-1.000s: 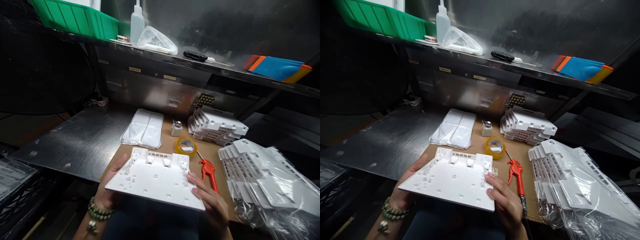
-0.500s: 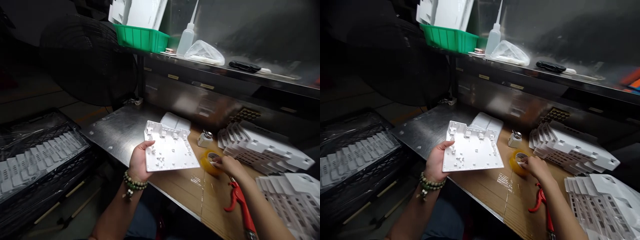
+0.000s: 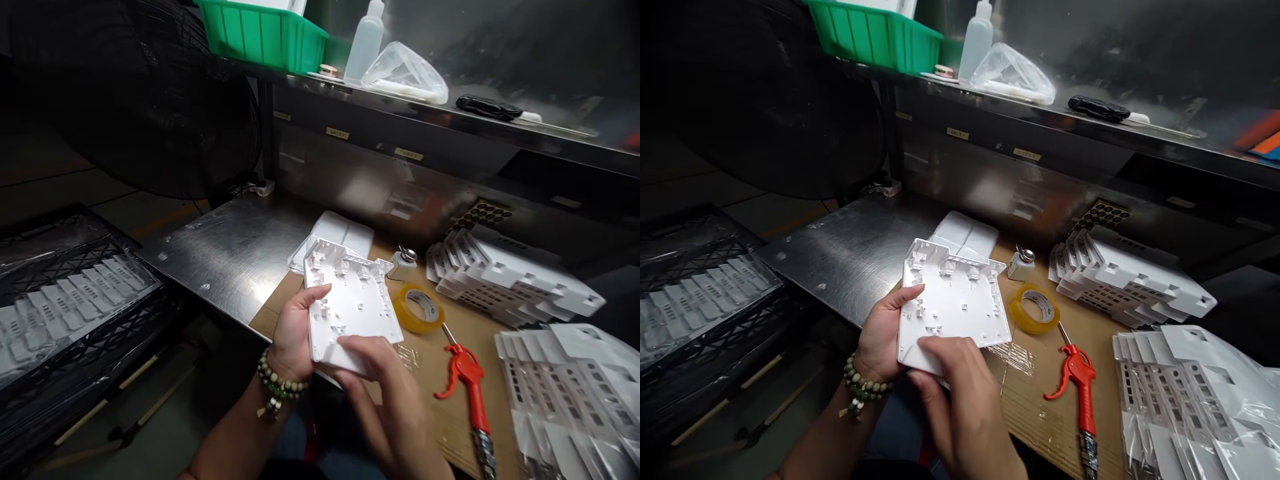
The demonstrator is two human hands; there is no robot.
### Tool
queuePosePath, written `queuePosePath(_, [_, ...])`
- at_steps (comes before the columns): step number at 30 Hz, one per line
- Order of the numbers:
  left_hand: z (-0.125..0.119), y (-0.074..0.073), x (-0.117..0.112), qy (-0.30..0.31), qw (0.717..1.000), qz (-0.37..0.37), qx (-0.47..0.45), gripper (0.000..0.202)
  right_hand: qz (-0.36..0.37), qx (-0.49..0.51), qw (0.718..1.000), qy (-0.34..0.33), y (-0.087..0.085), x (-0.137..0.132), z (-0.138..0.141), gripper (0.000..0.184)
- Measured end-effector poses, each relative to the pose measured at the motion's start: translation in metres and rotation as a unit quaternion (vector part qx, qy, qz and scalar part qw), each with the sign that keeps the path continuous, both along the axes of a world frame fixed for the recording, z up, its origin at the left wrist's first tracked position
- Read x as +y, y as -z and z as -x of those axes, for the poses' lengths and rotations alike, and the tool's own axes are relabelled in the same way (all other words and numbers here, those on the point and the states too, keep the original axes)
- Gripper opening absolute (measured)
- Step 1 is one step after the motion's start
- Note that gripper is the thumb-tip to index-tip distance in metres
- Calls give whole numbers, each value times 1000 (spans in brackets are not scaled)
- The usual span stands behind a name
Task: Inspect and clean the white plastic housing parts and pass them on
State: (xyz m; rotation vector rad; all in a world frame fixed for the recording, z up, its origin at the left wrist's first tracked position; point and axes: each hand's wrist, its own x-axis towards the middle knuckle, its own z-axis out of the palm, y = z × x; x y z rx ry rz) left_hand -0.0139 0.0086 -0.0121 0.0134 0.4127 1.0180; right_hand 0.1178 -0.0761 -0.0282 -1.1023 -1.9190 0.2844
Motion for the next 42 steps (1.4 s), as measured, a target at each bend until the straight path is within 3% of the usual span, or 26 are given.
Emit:
queuePosePath(2, [-5,-2,-3,-6,1000,-19,-5,62,-35,-15,999,-6,4,-4,11,26])
queuePosePath(6, [-5,-2,-6,-36,997,-67,15,60,-90,-32,995,31,16,-8,8,30])
queuePosePath(10, [-5,1,-9,-55,995,-74,31,62,-59,-10,998,24,17,-15,5,28])
queuePosePath(13, [-9,0,-11,-80,992,-91,39,65,-50,24,997,54,13,-16,10,30])
queuePosePath(17, [-12,-1,-11,-76,992,-95,42,64,-78,-24,996,42,11,-14,11,33])
queuePosePath(20, [-6,2,-7,-53,995,-71,39,60,-75,-44,995,39,16,-15,-4,32])
queuePosePath(22, [2,5,-3,-41,997,-54,34,60,-52,-17,995,86,24,-17,-24,29])
queuePosePath(24, [13,9,3,-34,998,-47,24,60,-38,26,982,182,33,-20,-49,25])
queuePosePath(28, [36,20,12,5,999,-36,-36,59,-39,119,914,385,45,-28,-93,23])
queuePosePath(30, [46,27,14,19,996,-42,-74,62,-51,133,898,417,46,-34,-102,23])
queuePosePath(33, [56,40,14,28,988,-73,-130,65,-59,77,933,346,46,-40,-98,18])
queuePosePath(35, [59,48,13,31,983,-94,-158,64,-51,41,953,295,47,-42,-91,24])
queuePosePath(42, [64,58,11,76,967,-133,-201,59,-41,45,962,267,49,-43,-82,29])
